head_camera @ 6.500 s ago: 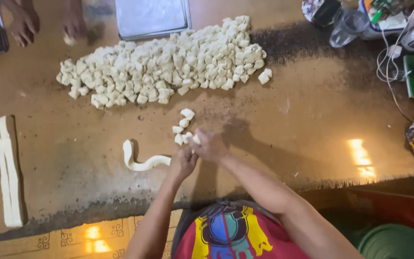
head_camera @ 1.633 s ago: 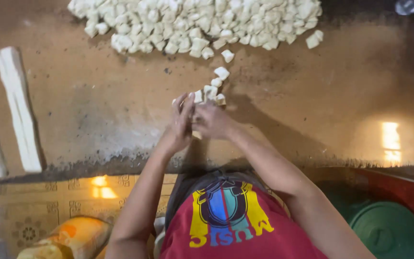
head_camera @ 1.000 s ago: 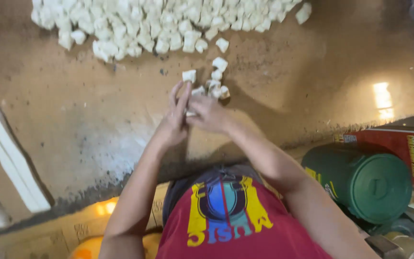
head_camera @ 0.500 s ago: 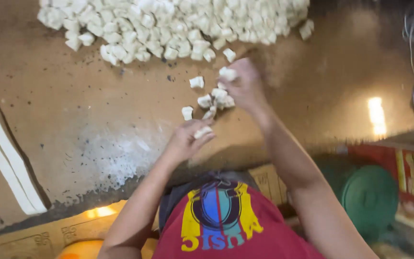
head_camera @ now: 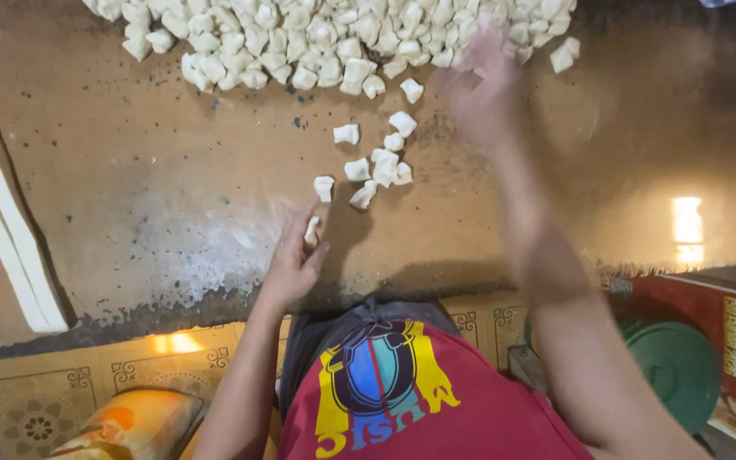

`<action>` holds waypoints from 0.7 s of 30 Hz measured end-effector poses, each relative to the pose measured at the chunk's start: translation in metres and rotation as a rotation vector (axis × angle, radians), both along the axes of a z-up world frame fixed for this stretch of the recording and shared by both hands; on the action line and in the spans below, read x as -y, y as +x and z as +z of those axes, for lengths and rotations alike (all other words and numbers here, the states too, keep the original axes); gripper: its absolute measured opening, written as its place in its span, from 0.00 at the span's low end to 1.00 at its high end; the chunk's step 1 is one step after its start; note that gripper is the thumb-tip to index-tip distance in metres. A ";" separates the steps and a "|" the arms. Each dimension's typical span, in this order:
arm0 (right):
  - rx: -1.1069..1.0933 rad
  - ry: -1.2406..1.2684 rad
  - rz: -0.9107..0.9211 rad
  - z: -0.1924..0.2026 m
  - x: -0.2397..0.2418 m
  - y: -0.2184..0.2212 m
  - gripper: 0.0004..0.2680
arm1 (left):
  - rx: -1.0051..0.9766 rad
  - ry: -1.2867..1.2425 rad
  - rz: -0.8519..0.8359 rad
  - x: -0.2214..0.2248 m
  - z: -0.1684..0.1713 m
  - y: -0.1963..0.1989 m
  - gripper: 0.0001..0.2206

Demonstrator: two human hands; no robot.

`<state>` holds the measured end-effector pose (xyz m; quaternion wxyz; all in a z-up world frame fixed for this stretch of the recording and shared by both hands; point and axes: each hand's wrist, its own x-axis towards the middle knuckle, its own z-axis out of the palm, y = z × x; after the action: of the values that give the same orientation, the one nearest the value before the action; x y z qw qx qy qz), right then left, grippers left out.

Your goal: Cutting dough into strips and portioning it into small pieces for baking

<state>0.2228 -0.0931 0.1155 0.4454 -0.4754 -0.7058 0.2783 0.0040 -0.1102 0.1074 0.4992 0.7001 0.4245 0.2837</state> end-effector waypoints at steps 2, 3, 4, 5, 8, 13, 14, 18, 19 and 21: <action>-0.046 0.010 0.064 -0.046 0.010 -0.015 0.13 | 0.046 -0.111 -0.023 -0.009 0.005 0.001 0.49; -0.067 0.021 0.091 -0.051 0.007 -0.020 0.14 | 0.044 -0.104 -0.035 -0.016 0.011 0.001 0.49; -0.086 0.027 0.107 -0.057 0.010 -0.026 0.14 | 0.117 0.001 -0.093 -0.021 0.017 0.000 0.51; -0.104 0.032 0.124 -0.062 0.010 -0.036 0.14 | 0.193 0.105 -0.152 -0.026 0.022 -0.001 0.54; -0.060 0.095 -0.013 -0.025 -0.003 -0.052 0.05 | 0.011 0.266 -0.206 -0.067 -0.011 -0.024 0.34; 0.184 0.128 -0.097 -0.019 -0.004 -0.081 0.11 | -0.065 0.124 -0.237 -0.068 -0.021 -0.045 0.22; 0.137 0.118 -0.137 -0.020 -0.002 -0.087 0.07 | -0.044 0.110 -0.242 -0.071 0.005 -0.049 0.34; 0.196 0.078 -0.220 -0.040 0.000 -0.106 0.19 | 0.165 -0.147 -0.156 -0.082 -0.053 -0.047 0.05; 0.120 0.077 -0.339 -0.072 0.001 -0.101 0.13 | 0.020 -0.016 -0.210 -0.078 -0.071 -0.040 0.05; 0.032 0.048 -0.445 -0.100 0.015 -0.097 0.09 | -0.139 0.088 -0.250 -0.051 -0.079 -0.044 0.04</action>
<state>0.1263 -0.1078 0.0153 0.4958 -0.6130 -0.5969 0.1487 -0.0402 -0.0587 0.0279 0.4688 0.7867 0.3547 0.1884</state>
